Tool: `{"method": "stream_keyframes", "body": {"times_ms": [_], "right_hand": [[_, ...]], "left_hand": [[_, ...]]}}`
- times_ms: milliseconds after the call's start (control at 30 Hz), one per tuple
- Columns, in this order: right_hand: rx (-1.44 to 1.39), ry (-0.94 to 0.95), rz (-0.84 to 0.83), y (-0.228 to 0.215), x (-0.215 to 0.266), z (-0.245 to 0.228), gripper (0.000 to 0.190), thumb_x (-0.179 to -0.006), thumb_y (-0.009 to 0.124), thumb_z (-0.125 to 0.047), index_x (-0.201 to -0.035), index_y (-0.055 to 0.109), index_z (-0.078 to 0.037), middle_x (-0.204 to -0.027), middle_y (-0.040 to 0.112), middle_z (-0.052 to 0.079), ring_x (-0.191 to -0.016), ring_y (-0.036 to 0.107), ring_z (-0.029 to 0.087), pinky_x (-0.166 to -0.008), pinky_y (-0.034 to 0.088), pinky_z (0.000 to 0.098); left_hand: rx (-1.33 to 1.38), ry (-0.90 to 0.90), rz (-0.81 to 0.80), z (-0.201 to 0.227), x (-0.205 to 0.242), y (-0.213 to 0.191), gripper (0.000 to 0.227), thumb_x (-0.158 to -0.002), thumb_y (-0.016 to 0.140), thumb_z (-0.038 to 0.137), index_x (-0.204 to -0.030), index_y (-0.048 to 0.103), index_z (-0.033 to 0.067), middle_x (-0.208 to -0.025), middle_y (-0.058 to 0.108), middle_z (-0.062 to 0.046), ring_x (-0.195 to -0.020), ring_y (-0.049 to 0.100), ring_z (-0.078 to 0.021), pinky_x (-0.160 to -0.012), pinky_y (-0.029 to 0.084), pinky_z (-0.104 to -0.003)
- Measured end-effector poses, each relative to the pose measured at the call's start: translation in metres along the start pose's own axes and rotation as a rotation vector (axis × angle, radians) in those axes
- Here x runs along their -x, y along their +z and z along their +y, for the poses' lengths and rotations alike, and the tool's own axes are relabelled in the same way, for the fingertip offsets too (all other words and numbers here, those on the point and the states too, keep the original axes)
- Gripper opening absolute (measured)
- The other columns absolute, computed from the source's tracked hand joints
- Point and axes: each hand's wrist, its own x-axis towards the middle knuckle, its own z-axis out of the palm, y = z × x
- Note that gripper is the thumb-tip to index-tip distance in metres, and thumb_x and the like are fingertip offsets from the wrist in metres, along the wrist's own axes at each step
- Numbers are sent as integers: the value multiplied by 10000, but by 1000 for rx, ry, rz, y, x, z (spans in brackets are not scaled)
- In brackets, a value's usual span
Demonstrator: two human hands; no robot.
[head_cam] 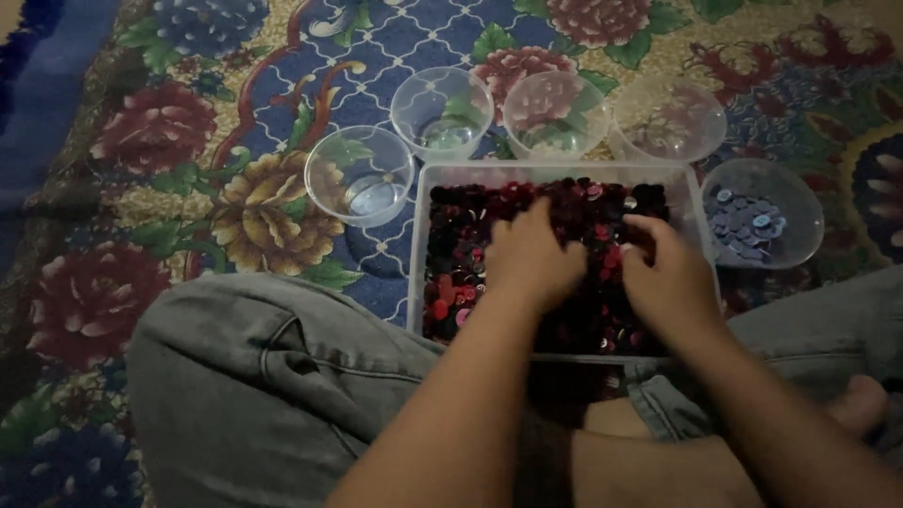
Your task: Sorting various colored buttons from a large central tray into smaller individual plastic containers while sitting on the floor.
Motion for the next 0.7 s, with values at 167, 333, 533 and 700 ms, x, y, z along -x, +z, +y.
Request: {"method": "stream_keyframes", "body": {"times_ms": [167, 333, 533, 700], "right_hand": [[-104, -57, 65, 4, 0, 10, 393, -1015, 564, -189, -1393, 667, -162, -1318, 680, 182, -1280, 578, 410, -1041, 470, 530], [-63, -272, 191, 10, -4, 24, 329, -1009, 594, -118, -1303, 739, -142, -1179, 700, 222, -1168, 621, 453, -954, 507, 524], [-26, -299, 202, 2, 5, 9, 338, -980, 608, -71, -1285, 747, -113, -1137, 664, 204, -1162, 616, 460, -951, 493, 510], [-92, -133, 57, -2, 8, -16, 553, -985, 571, -155, -1502, 504, 28, -1376, 525, 387, -1335, 461, 556, -1107, 362, 595]], "left_hand": [[-194, 212, -94, 6, 29, 20, 617, -900, 505, 465, -1467, 548, 224, -1480, 560, -117, -1399, 430, -423, -1137, 329, -642], [-233, 311, -194, 8, 83, -6, 542, -946, 444, 415, -1427, 607, 226, -1510, 575, -48, -1516, 313, -402, -1209, 168, -672], [-190, 205, 116, -25, 59, -16, 402, -964, 482, 411, -995, 795, 160, -1079, 769, -112, -1174, 601, -432, -1070, 374, -664], [240, -68, 407, -41, 27, -28, 629, -949, 554, 197, -1498, 396, -65, -1577, 307, -346, -1458, 314, -542, -1186, 320, -582]]}}
